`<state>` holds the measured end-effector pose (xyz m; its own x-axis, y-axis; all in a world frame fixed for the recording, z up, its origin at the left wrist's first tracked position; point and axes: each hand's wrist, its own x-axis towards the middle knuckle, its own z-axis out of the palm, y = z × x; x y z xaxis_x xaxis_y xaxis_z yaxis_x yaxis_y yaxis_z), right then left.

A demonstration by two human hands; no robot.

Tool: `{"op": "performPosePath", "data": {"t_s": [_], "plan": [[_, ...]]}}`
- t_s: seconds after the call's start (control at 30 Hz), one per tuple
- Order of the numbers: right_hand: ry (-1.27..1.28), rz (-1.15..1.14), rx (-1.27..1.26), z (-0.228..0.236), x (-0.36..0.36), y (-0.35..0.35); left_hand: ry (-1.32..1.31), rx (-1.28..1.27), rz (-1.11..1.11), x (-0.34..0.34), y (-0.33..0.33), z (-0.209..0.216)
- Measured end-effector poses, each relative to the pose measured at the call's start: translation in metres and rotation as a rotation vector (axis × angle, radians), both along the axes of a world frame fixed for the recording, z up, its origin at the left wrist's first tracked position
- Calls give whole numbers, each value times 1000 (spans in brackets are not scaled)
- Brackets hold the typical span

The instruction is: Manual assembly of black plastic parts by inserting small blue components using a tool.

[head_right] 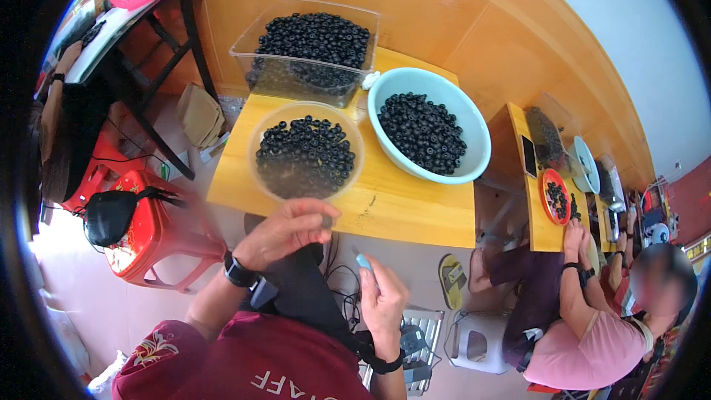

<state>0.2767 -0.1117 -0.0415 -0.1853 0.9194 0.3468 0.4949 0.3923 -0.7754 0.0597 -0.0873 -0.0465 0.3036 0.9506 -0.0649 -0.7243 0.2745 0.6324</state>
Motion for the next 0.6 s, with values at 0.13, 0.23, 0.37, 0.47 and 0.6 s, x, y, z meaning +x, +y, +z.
{"op": "performPosePath", "data": {"t_s": [0.13,0.23,0.37,0.47,0.6], "plan": [[-33,-4,23,13,-2,2,-119,-30,-24,22,-4,-22],[-79,26,85,20,-6,3,-157,-25,-23,25,-9,-22],[-138,118,178,19,-13,6,-172,-26,-11,24,-11,-23],[-155,134,194,19,-16,7,-174,-21,6,22,-12,-23],[-161,130,213,20,-18,9,-174,-32,-5,19,-14,-21]]}}
